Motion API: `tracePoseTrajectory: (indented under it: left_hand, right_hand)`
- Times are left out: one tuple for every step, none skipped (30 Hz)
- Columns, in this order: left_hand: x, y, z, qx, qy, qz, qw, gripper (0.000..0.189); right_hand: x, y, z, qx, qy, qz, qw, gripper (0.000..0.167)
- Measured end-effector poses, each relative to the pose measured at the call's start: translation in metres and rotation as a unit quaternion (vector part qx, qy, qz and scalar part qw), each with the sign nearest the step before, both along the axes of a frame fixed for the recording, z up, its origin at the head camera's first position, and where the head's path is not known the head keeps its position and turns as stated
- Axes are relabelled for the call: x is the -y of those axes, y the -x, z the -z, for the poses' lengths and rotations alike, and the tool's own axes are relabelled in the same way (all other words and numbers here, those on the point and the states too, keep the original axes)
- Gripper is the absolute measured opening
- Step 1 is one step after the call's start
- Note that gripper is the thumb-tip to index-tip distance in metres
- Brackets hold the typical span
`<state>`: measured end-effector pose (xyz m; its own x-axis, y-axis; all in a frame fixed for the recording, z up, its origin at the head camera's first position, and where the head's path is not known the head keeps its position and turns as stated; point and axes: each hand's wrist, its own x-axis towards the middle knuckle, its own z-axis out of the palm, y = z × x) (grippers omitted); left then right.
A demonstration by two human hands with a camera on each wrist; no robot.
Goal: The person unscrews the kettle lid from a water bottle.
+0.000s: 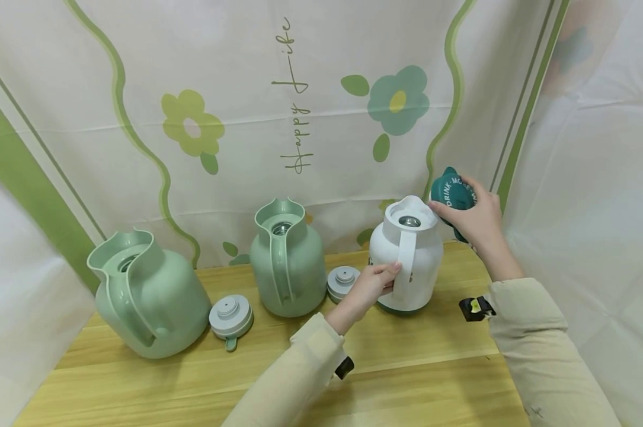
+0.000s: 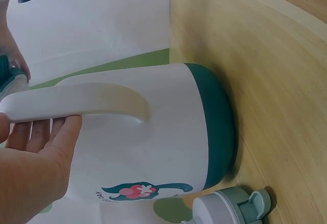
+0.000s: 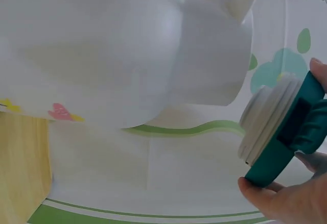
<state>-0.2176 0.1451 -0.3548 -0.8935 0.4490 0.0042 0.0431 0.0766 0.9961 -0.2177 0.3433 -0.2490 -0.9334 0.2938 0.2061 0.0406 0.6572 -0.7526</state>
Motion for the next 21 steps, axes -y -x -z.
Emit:
tracePoseTrajectory:
  left_hand:
    - [0.0, 0.0, 0.0, 0.0, -0.001, 0.002, 1.0, 0.04]
    - [0.0, 0.0, 0.0, 0.001, -0.002, 0.003, 1.0, 0.04]
    - [0.001, 0.0, 0.0, 0.001, -0.004, 0.004, 1.0, 0.04]
    - [0.001, 0.0, 0.0, 0.002, -0.006, 0.005, 1.0, 0.04]
    - [0.001, 0.0, 0.0, 0.002, -0.008, 0.006, 1.0, 0.04]
    - [0.001, 0.0, 0.0, 0.003, -0.008, 0.006, 0.9999, 0.04]
    - [0.001, 0.0, 0.0, 0.003, -0.009, 0.006, 0.9999, 0.04]
    - [0.001, 0.0, 0.0, 0.002, -0.008, 0.006, 0.9999, 0.04]
    - [0.001, 0.0, -0.001, 0.002, -0.006, 0.005, 1.0, 0.04]
    - [0.0, 0.0, -0.001, 0.001, -0.003, 0.004, 1.0, 0.039]
    - [0.0, 0.0, -0.001, 0.001, -0.001, 0.003, 1.0, 0.039]
    - [0.0, -0.001, -0.001, 0.001, 0.001, 0.003, 1.0, 0.039]
    - [0.0, -0.001, -0.001, 0.001, 0.001, 0.003, 1.0, 0.039]
    - [0.0, -0.001, -0.001, 0.001, 0.002, 0.002, 1.0, 0.039]
    - [0.0, -0.001, -0.001, 0.001, 0.002, 0.002, 1.0, 0.039]
    - [0.001, -0.001, -0.001, 0.001, 0.001, 0.003, 1.0, 0.039]
    - [0.001, -0.001, -0.001, 0.002, 0.0, 0.003, 1.0, 0.039]
    - [0.001, -0.001, -0.001, 0.002, -0.001, 0.003, 1.0, 0.039]
    - [0.001, -0.001, -0.001, 0.002, -0.001, 0.003, 1.0, 0.039]
    - [0.001, -0.001, -0.002, 0.001, -0.001, 0.002, 1.0, 0.039]
    - [0.001, -0.001, -0.001, 0.001, 0.0, 0.002, 1.0, 0.039]
  right_hand:
    - [-0.002, -0.001, 0.002, -0.003, 0.005, -0.001, 1.0, 0.095]
    - [-0.004, -0.002, 0.005, -0.005, 0.01, -0.001, 0.9999, 0.094]
    - [-0.006, -0.003, 0.008, -0.008, 0.016, -0.002, 0.9998, 0.093]
    - [-0.008, -0.003, 0.011, -0.009, 0.022, -0.004, 0.9997, 0.093]
    - [-0.011, -0.003, 0.014, -0.01, 0.029, -0.005, 0.9995, 0.092]
    - [-0.013, -0.003, 0.017, -0.01, 0.036, -0.006, 0.9993, 0.092]
    - [-0.016, -0.003, 0.02, -0.01, 0.042, -0.006, 0.9991, 0.092]
    - [-0.018, -0.003, 0.024, -0.012, 0.046, -0.006, 0.9988, 0.092]
    - [-0.021, -0.004, 0.027, -0.012, 0.05, -0.005, 0.9987, 0.091]
    - [-0.023, -0.004, 0.03, -0.011, 0.053, -0.005, 0.9985, 0.091]
    - [-0.025, -0.004, 0.033, -0.011, 0.057, -0.004, 0.9983, 0.092]
    - [-0.027, -0.005, 0.036, -0.01, 0.06, -0.003, 0.9981, 0.092]
    - [-0.029, -0.005, 0.04, -0.008, 0.064, -0.003, 0.9979, 0.092]
    - [-0.03, -0.006, 0.043, -0.006, 0.067, -0.001, 0.9977, 0.092]
    - [-0.032, -0.006, 0.046, -0.002, 0.071, 0.001, 0.9975, 0.092]
    - [-0.034, -0.007, 0.049, 0.0, 0.077, 0.001, 0.997, 0.092]
    - [-0.035, -0.007, 0.053, 0.004, 0.082, 0.001, 0.9966, 0.092]
    - [-0.037, -0.007, 0.056, 0.008, 0.084, 0.002, 0.9964, 0.092]
    - [-0.039, -0.007, 0.06, 0.013, 0.087, 0.002, 0.9961, 0.092]
    - [-0.041, -0.007, 0.063, 0.017, 0.092, 0.003, 0.9956, 0.092]
    - [-0.042, -0.007, 0.067, 0.022, 0.096, 0.002, 0.9951, 0.092]
